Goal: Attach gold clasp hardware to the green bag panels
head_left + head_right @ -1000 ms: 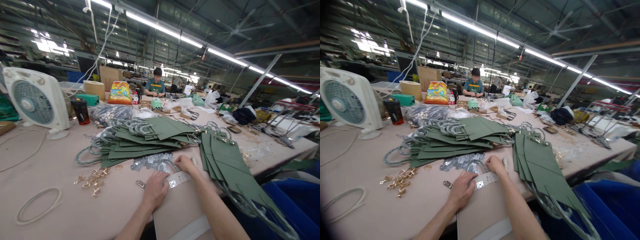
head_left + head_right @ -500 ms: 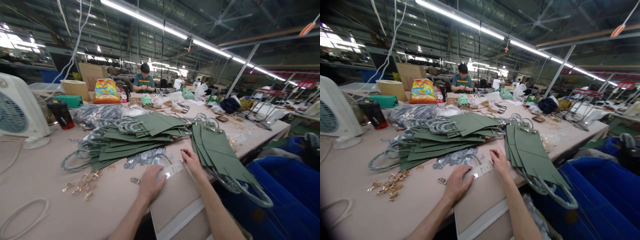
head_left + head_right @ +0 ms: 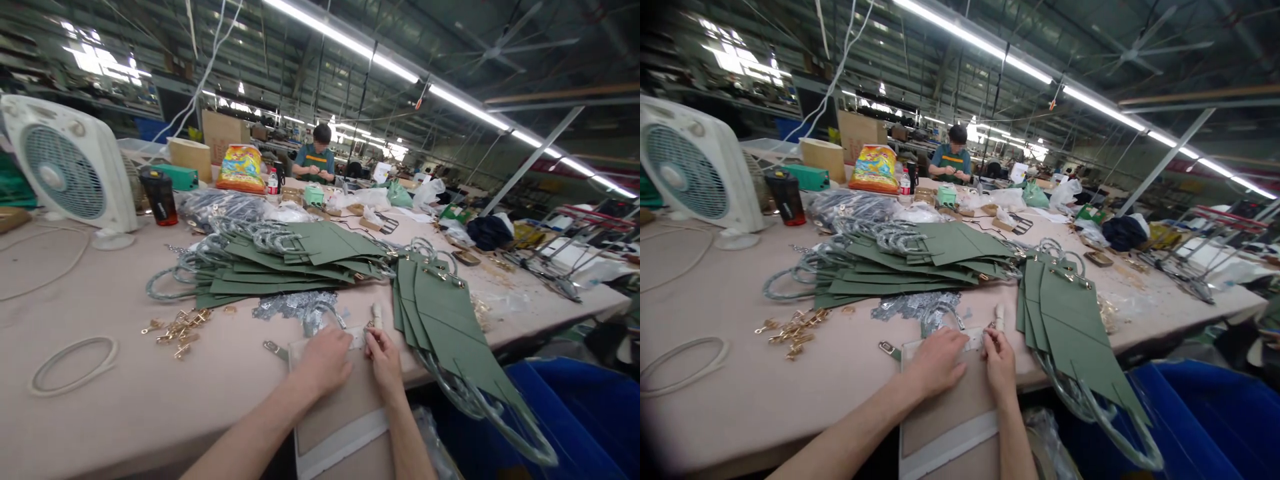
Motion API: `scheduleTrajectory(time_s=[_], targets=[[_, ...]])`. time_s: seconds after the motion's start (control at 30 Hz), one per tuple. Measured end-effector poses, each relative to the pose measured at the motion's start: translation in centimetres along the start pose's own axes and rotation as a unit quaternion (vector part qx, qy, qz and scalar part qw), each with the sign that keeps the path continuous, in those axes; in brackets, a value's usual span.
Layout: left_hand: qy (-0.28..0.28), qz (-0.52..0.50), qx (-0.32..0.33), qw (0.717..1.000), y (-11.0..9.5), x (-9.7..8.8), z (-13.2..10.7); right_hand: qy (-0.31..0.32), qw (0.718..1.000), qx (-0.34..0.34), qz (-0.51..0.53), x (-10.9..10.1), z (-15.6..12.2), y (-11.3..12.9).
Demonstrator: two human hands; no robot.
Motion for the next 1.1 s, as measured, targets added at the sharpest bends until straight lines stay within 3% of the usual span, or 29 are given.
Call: scheduleTrajectory(time_s=[0.13,0.27,0.43,0.73,1.1], targets=[[0.001,0.014,-0.103,0.995,-0.6,1.4,2.4,0.009,1.0,0.02,0.022,-0.4,0.3,-0.2],[-0.015,-0.004,-0.135,0.991,-0.4,2.2,4.0,0.024,0.996,0.038,0.079,-0.4,0.8,-0.7],[-0.029,-0.017,-0.132,0.991,0.4,2.6,4.5,0.029,0.995,0.042,0.088,-0.5,1.1,-1.1],[-0.062,0.026,-0.093,0.993,-0.6,2.7,4.1,0.036,0.998,0.032,0.049,-0.4,0.6,-0.7],[-0.056,0.019,-0.087,0.994,-0.3,2.8,3.9,0.046,0.995,0.03,0.083,-0.3,0.5,-0.1]])
Point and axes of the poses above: each hand's wrist, its own z-axis towards the middle knuckle, its own x-axis out of the palm, y = z × x, the point moved 8 cm from there along z, towards the middle knuckle, and after that the axes turned 11 degrees about y, right-handed, at the moved point
